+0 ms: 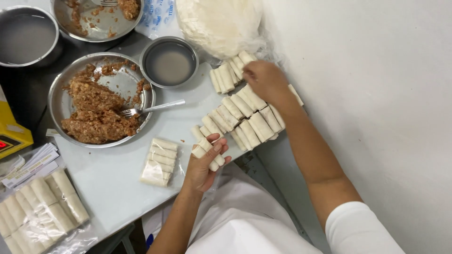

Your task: The person places spring rolls into small plastic bags by hand and stacks the filled bags on the table.

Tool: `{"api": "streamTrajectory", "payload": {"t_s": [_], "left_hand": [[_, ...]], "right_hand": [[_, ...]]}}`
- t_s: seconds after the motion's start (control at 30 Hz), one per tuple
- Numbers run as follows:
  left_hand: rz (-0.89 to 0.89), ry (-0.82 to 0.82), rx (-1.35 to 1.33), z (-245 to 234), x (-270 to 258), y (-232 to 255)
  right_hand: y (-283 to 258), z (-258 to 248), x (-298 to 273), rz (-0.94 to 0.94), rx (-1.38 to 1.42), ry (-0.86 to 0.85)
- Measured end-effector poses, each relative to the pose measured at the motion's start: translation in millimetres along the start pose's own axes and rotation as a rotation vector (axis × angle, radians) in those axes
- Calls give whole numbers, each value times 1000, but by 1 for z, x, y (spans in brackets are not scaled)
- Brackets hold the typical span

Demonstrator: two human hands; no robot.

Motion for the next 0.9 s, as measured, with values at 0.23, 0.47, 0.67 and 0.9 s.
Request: {"api": "streamTrajectory", "payload": {"t_s": [0.23,0.47,0.67,0.9], "left_hand": [[-19,-31,5,-3,-7,13],[-4,-27,-26,-17,-6,25],[23,-3,-14,5,6,43],[45,-110,156,55,91,18]], "right_hand": [[-32,69,54,69,-162,-315],[-2,57,42,107,115,-78],[-11,5,-1,-5,412,141],[-32,-22,-64,138,568,-110]]}}
Point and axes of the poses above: each hand's wrist, its own x-axis towards the middle knuckle, its own z-axis out of the palm, y = z × x, the point moved 6 cm from there along x, towards the middle knuckle, and after that the axes turned 4 degrees about -x, right-handed, at the moved point
